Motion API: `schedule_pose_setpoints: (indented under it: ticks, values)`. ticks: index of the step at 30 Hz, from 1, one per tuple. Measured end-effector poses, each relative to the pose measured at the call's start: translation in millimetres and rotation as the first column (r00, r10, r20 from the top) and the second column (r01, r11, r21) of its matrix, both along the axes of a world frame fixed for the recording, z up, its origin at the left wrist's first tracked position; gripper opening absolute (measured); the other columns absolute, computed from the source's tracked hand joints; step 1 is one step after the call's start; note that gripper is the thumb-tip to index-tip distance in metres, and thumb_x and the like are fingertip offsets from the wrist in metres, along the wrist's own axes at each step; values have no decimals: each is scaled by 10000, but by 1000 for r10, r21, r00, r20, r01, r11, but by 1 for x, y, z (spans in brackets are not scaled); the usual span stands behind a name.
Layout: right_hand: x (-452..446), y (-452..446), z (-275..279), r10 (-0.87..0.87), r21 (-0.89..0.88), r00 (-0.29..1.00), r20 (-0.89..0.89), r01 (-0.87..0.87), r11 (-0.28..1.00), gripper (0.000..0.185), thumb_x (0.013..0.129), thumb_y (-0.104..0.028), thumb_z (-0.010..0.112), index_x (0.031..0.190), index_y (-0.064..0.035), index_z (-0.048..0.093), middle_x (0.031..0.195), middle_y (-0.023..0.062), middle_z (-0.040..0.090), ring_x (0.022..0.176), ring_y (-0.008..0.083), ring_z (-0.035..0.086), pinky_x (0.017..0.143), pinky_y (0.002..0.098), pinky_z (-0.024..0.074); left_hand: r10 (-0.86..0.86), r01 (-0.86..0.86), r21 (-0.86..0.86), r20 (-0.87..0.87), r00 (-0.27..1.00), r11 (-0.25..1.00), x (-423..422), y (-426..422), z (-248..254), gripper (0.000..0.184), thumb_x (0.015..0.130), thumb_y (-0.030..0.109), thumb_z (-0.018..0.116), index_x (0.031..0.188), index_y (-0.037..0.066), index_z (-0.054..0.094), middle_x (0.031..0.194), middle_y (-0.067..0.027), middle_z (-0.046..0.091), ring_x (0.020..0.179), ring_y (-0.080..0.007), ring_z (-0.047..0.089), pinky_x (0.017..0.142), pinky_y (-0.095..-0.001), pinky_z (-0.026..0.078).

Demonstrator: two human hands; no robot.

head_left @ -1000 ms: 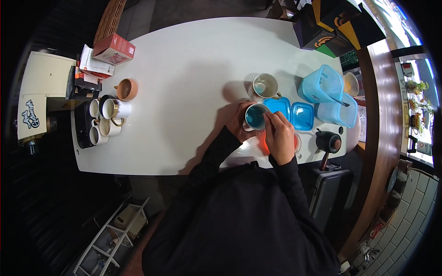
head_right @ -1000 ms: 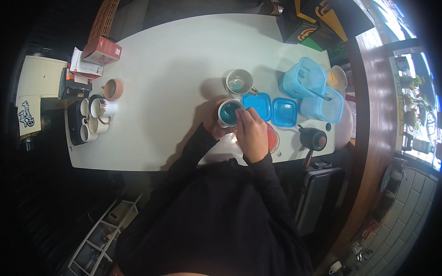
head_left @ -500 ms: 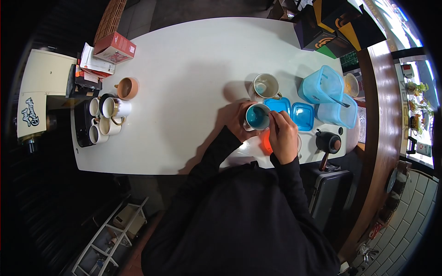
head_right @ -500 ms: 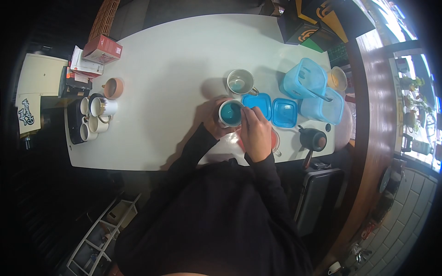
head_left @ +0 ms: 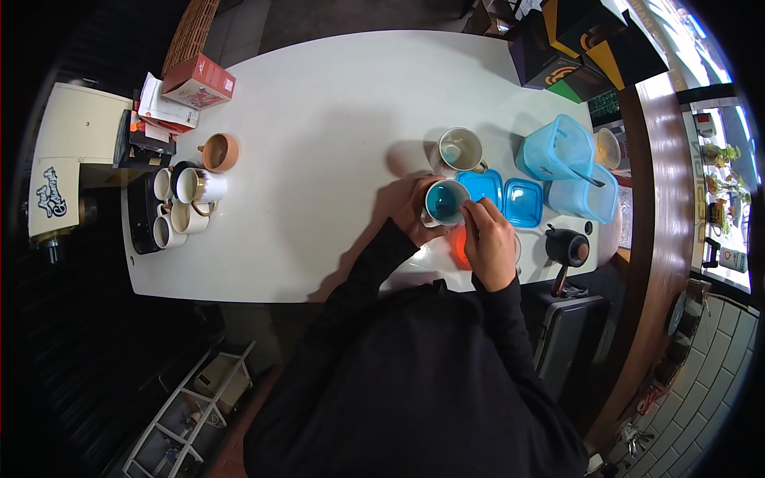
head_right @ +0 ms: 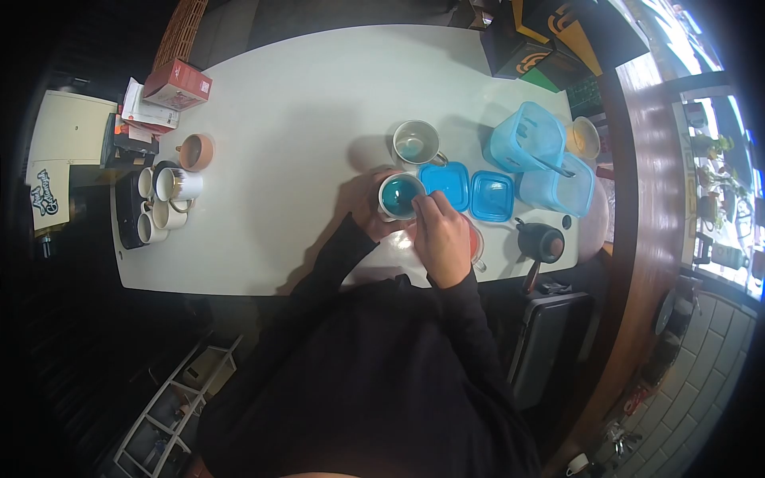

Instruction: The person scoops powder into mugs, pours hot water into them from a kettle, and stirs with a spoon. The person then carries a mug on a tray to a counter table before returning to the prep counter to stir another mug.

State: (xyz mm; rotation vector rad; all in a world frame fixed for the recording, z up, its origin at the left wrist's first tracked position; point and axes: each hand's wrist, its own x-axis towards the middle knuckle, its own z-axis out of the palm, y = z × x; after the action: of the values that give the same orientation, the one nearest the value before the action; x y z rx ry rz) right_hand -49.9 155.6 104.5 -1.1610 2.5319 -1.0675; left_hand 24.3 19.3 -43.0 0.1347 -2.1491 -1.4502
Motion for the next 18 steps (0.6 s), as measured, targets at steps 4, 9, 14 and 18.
schedule_pose_setpoints:
  ticks: [4, 9, 14, 18]
  values:
    - [-5, -4, -1, -33, -51, 999, -23, 31, 998, 103, 950, -20, 626, 1028, 29, 673, 880, 179, 611, 747, 396, 615, 659, 415, 480, 25, -26, 28, 13, 1000, 999, 1, 2, 7, 852, 665, 216, 933, 1366, 84, 467, 1312, -124, 537, 1234, -313, 554, 1026, -434, 488]
    - [-6, -8, -5, -47, -97, 999, -9, 45, 994, 118, 948, -13, 626, 1046, 33, 673, 893, 183, 616, 756, 399, 618, 667, 420, 483, 22, -23, 24, 24, 999, 999, 0, 1, 4, 852, 663, 195, 932, 1367, 86, 465, 1314, -123, 534, 1236, -311, 551, 1024, -428, 489]
    - [-2, -9, -4, -66, -47, 996, -63, 63, 997, 122, 943, -23, 639, 1051, 20, 677, 875, 178, 612, 734, 398, 616, 647, 421, 482, 37, -37, 1, -38, 999, 999, -2, 1, 5, 854, 658, 189, 934, 1367, 83, 469, 1316, -122, 542, 1228, -311, 564, 1010, -421, 499]
    - [1, -5, -2, -72, -3, 993, -94, 72, 997, 114, 941, -35, 645, 1039, 11, 677, 849, 171, 606, 708, 394, 611, 634, 421, 481, 50, -50, 24, -7, 999, 998, 0, 2, 4, 866, 643, 175, 936, 1369, 83, 472, 1321, -121, 551, 1228, -309, 569, 1017, -415, 498]
